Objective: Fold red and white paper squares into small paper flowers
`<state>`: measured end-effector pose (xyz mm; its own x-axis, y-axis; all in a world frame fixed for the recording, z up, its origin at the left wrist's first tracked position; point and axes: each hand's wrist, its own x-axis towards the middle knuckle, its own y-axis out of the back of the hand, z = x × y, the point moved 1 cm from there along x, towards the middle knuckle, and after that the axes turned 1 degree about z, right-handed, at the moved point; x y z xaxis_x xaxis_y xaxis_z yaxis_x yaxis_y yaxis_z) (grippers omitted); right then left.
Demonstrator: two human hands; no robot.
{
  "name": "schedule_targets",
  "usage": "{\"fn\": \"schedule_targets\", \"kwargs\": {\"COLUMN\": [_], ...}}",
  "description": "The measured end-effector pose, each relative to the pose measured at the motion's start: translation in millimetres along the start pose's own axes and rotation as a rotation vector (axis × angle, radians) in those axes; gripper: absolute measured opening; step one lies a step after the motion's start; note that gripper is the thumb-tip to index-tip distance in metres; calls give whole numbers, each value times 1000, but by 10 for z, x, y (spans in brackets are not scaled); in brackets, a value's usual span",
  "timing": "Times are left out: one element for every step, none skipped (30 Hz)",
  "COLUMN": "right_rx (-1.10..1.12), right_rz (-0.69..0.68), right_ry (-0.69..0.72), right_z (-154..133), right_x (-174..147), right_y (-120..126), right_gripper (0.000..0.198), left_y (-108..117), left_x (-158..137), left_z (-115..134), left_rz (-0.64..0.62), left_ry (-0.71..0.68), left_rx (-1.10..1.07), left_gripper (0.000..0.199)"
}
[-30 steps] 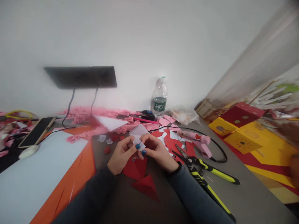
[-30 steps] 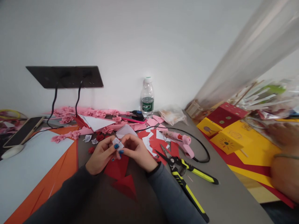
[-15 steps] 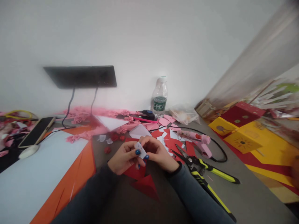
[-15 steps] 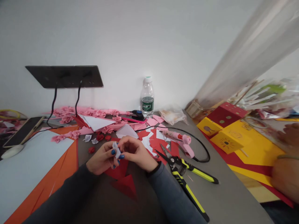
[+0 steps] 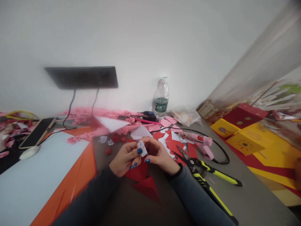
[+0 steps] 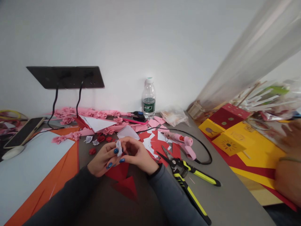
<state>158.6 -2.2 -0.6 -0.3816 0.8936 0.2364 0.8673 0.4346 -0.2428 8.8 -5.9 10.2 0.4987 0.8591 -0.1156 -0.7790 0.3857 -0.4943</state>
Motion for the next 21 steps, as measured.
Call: {"fn": "schedule_targets", "kwargs": {"right_rx": [-14, -29, -43, -53, -57, -56, -54, -50, -47, -45, -47, -49, -53, -61, -78, -105, -139, -180, -223, -264, -301], "right_rz": [4, 8, 14, 15, 15, 12, 8, 6, 7, 13, 23, 33, 45, 61, 83, 111, 142, 175, 204, 228, 245], "right_ry": [1, 1, 1, 2, 3, 4, 5, 6, 9, 14, 19, 21, 18, 15, 14, 18, 25, 38, 53, 70, 86], "right_z": [-2, -5, -8, -10, -11, -12, -12, -12, -14, -16, -20, -22, -23, -21, -16, -8, 2, 12, 20, 26, 28], "right_x": [1, 2, 2, 3, 4, 5, 6, 7, 9, 10, 12, 14, 17, 21, 25, 29, 33, 36, 39, 42, 43], "right_y": [-1, -2, -2, -1, 0, 0, 1, 1, 1, 1, 0, -1, -2, 0, 3, 9, 17, 25, 32, 38, 41], "right_gripper": [51, 51, 50, 50, 49, 48, 48, 47, 47, 47, 47, 48, 48, 47, 47, 46, 44, 42, 41, 39, 37], "left_y": [-9, -17, -24, -28, -31, -31, -29, -24, -19, -12, -3, 7, 21, 37, 56, 76, 95, 112, 126, 134, 138], "left_x": [1, 4, 6, 9, 11, 13, 14, 16, 17, 20, 24, 31, 38, 47, 56, 64, 68, 70, 67, 61, 52], "left_z": [1, -1, -3, -7, -10, -14, -17, -20, -23, -27, -32, -36, -39, -40, -37, -30, -19, -4, 13, 31, 50], "left_rz": [1, 1, 1, 0, -2, -2, 0, 3, 6, 10, 15, 27, 53, 93, 144, 201, 251, 286, 302, 297, 280], "left_ry": [-5, -7, -5, -3, 1, 5, 10, 14, 19, 21, 22, 15, -4, -39, -91, -160, -235, -310, -376, -423, -462], "left_rx": [4, 7, 9, 8, 6, 3, 1, 3, 9, 21, 39, 62, 89, 120, 149, 175, 198, 223, 253, 301, 370], "left_gripper": [41, 42, 42, 42, 43, 43, 44, 44, 45, 46, 47, 48, 48, 47, 44, 39, 34, 30, 28, 28, 27]}}
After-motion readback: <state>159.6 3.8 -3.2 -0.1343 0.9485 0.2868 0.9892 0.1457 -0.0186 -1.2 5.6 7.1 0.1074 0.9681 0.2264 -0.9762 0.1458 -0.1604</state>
